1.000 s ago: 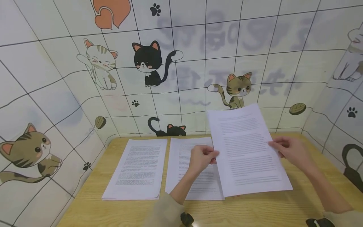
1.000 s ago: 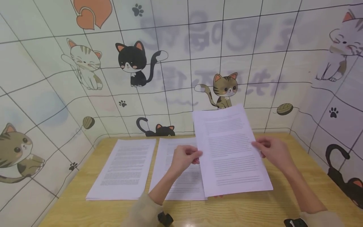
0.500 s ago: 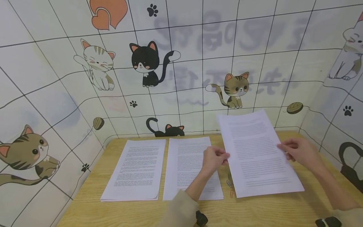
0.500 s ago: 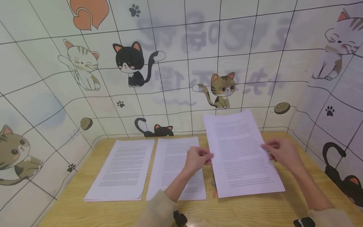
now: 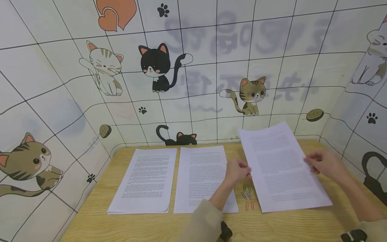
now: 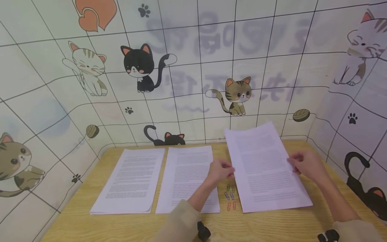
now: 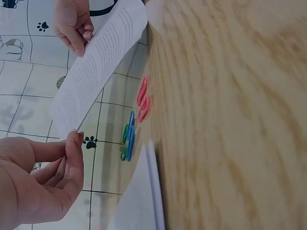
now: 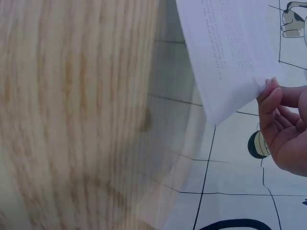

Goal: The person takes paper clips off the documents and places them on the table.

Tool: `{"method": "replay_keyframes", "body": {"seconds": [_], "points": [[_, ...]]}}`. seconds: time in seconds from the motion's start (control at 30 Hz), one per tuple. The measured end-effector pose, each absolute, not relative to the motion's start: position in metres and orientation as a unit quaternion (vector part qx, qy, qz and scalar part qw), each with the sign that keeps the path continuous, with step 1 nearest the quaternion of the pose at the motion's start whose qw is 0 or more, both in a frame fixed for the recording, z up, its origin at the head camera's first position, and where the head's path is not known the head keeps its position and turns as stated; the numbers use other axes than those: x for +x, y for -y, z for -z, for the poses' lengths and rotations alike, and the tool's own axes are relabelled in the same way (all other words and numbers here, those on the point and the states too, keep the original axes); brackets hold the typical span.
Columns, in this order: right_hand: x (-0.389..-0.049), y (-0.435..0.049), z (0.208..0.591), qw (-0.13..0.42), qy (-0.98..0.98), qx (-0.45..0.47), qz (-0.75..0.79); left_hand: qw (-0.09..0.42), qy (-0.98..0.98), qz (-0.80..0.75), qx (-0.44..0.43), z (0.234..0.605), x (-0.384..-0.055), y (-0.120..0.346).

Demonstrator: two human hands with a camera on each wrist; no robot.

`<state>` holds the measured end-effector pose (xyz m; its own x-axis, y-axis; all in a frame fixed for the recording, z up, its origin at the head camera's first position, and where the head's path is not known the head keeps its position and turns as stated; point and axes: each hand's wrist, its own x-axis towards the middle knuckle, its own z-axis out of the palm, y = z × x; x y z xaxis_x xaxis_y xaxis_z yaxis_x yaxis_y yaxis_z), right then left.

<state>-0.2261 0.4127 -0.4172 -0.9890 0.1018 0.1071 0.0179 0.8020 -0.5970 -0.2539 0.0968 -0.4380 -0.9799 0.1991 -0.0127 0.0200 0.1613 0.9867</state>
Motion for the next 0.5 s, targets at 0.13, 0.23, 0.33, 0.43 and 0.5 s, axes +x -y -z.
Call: {"method": "replay_keyframes", "body": {"seconds": [0.13,0.23,0.33,0.43,0.5], "points": [[-0.226,-0.415,0.422,0.056,0.945,-0.037,-0.32,0.073,-0.763,-0.639,0.06,0.442,-0.255,-0.103],[-0.229,-0.418,0.428,0.048,0.943,-0.045,-0.325,0.072,-0.767,-0.635,0.048,0.444,-0.255,-0.107],[-0.232,-0.42,0.432,0.04,0.944,-0.052,-0.323,0.07,-0.773,-0.629,0.041,0.446,-0.255,-0.11],[-0.234,-0.422,0.434,0.028,0.943,-0.058,-0.325,0.074,-0.778,-0.623,0.035,0.447,-0.256,-0.111],[-0.234,-0.422,0.435,0.014,0.943,-0.063,-0.327,0.081,-0.78,-0.62,0.032,0.449,-0.257,-0.112]]}}
